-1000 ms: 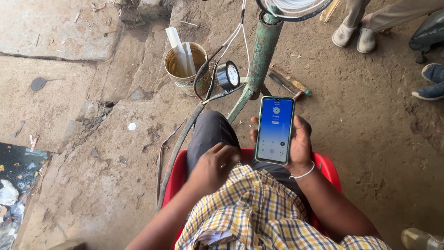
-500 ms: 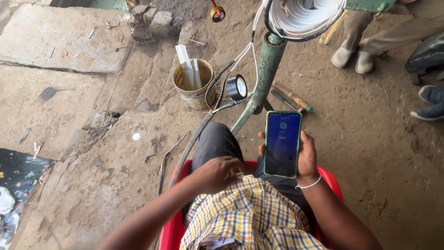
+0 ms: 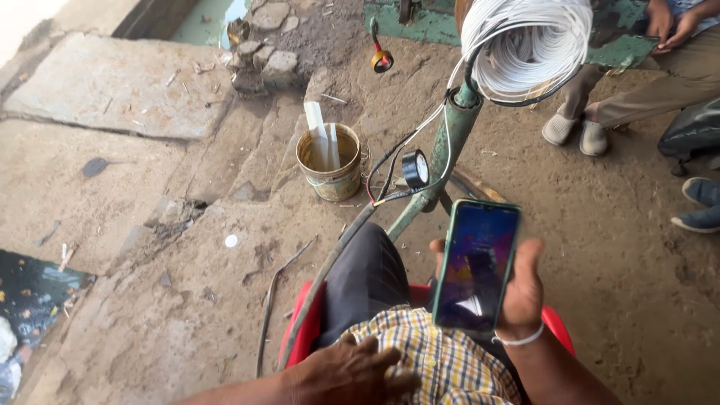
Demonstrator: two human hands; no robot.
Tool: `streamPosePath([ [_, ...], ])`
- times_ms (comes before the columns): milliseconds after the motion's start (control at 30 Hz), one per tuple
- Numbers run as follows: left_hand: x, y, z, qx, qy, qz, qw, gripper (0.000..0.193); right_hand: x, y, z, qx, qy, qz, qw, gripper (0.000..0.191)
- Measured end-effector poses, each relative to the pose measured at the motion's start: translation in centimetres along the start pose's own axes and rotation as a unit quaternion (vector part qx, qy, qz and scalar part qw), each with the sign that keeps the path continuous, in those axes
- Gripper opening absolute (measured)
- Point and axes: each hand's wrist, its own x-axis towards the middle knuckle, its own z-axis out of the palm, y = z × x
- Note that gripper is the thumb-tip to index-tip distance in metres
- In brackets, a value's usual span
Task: The person sits on a red chair and wraps black electrical tape by hand around the joint of a wire held against a green metal stand, rotating the tape roll around the wire and pressing the tape down, occasionally pulling the wire to reposition it.
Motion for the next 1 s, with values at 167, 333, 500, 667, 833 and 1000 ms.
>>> streamPosePath([
  [167, -1.6, -0.3, -2.2, -0.035, -0.025, -0.082, 0.996, 0.047, -0.6, 3.1, 4.6, -0.251, -0.031, -0.024, 0.967, 0.090],
  [333, -2.7, -1.6, -4.1, -0.085, -0.078, -0.069, 0.991, 0.045, -0.6, 8.1, 2.2, -0.554, -0.309, 0.022, 0.773, 0.068],
  [500, -2.6, -2.4, -3.4, -0.103, -0.080, -0.049, 0.990, 0.043, -4.1, 10.2, -2.5, -0.673, -0.308, 0.044, 0.671, 0.047],
  [667, -2.1, -3.1, -3.1, -0.081, -0.054, -0.019, 0.995, 0.043, -6.4, 9.1, -5.6, -0.711, -0.326, 0.056, 0.621, 0.030],
  [833, -1.8, -3.9, -2.3, -0.072, -0.028, 0.005, 0.997, 0.043, -5.2, 9.1, -4.1, -0.691, -0.384, 0.049, 0.610, 0.026],
  [1000, -3.0, -4.7, -3.5, -0.081, 0.021, 0.070, 0.994, 0.059, -0.6, 4.3, -0.6, -0.639, -0.194, -0.041, 0.743, 0.019],
])
